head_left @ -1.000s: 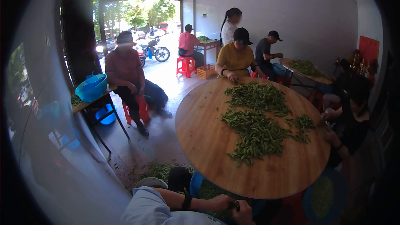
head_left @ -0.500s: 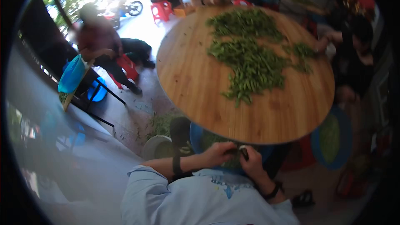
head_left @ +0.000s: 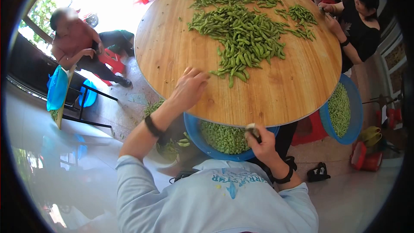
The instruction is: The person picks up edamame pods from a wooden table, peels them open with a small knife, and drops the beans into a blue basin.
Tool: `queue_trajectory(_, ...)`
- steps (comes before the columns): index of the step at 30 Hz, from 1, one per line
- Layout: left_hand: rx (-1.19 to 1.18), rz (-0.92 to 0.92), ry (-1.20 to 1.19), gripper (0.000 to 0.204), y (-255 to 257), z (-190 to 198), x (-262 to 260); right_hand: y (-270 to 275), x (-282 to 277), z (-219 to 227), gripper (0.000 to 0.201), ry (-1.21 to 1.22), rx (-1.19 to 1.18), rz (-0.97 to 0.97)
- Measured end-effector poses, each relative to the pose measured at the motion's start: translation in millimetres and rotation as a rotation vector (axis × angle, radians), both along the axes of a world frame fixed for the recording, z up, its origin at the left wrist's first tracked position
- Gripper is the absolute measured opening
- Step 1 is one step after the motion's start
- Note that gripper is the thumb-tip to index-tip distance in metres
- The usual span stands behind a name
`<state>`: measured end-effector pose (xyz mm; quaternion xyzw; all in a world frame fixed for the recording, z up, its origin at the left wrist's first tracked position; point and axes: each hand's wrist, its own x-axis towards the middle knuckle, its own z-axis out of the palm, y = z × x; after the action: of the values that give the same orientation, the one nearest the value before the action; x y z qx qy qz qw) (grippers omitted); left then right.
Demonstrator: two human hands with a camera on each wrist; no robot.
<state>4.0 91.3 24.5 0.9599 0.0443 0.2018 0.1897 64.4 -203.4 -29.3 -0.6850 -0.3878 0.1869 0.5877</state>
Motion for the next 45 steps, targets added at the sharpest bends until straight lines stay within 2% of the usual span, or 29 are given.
queue_trajectory(2, 0.044, 0.003, -0.032, 0.018, 11, -24, 29, 1, 5, 1, 0.026, 0.004, 0.051, -0.02)
queue_trajectory(4, 0.1, 0.01, -0.072, 0.018, 15, -39, 40, 5, 11, 16, 0.029, 0.465, 0.184, -0.046)
queue_trajectory(6, -0.016, 0.008, 0.048, 0.02, 20, -43, 44, 11, 18, 9, 0.033, 0.457, 0.209, 0.001)
queue_trajectory(8, -0.005, 0.017, 0.054, 0.021, 17, -44, 39, 17, 21, 3, 0.035, 0.607, 0.229, 0.02)
queue_trajectory(10, 0.016, 0.038, 0.052, 0.021, 12, -36, 31, 21, 23, 0, 0.037, 0.58, 0.198, 0.044)
queue_trajectory(12, -0.344, 0.101, 0.229, 0.016, 4, -26, 17, 22, 21, 0, 0.038, 0.572, 0.157, 0.033)
queue_trajectory(13, -0.34, 0.102, 0.233, 0.016, -3, -24, 10, 22, 20, 0, 0.038, 0.577, 0.161, 0.034)
queue_trajectory(15, -1.1, 0.087, 0.296, 0.015, -17, -21, 2, 23, 26, 2, 0.04, 0.611, 0.128, 0.1)
queue_trajectory(16, -1.098, 0.08, 0.307, 0.015, -27, -17, -2, 24, 26, 4, 0.04, 0.615, 0.132, 0.088)
queue_trajectory(18, -1.32, -0.067, 0.313, 0.016, -50, -6, -11, 23, 23, 8, 0.041, 0.765, 0.177, 0.227)
queue_trajectory(19, -1.408, -0.081, 0.348, 0.016, -58, -1, -15, 22, 20, 11, 0.041, 0.769, 0.177, 0.213)
queue_trajectory(23, -1.446, -0.185, 0.408, 0.015, -79, -2, -21, 21, 10, 18, 0.047, 0.892, 0.269, 0.318)
queue_trajectory(28, -1.402, -0.157, 0.412, 0.014, -87, -7, -24, 21, 6, 13, 0.049, 0.95, 0.305, 0.374)
queue_trajectory(30, -1.399, -0.163, 0.424, 0.013, -89, -9, -26, 23, 5, 15, 0.042, 0.952, 0.28, 0.369)
queue_trajectory(33, -1.416, -0.168, 0.377, 0.012, -89, -11, -25, 24, 6, 18, 0.042, 0.931, 0.289, 0.39)
queue_trajectory(40, -1.464, -0.203, 0.284, 0.011, -95, -21, -24, 20, 3, 12, 0.043, 0.974, 0.306, 0.363)
queue_trajectory(45, -1.407, -0.186, 0.235, 0.013, -101, -23, -26, 20, -1, 10, 0.04, 0.855, 0.294, 0.28)
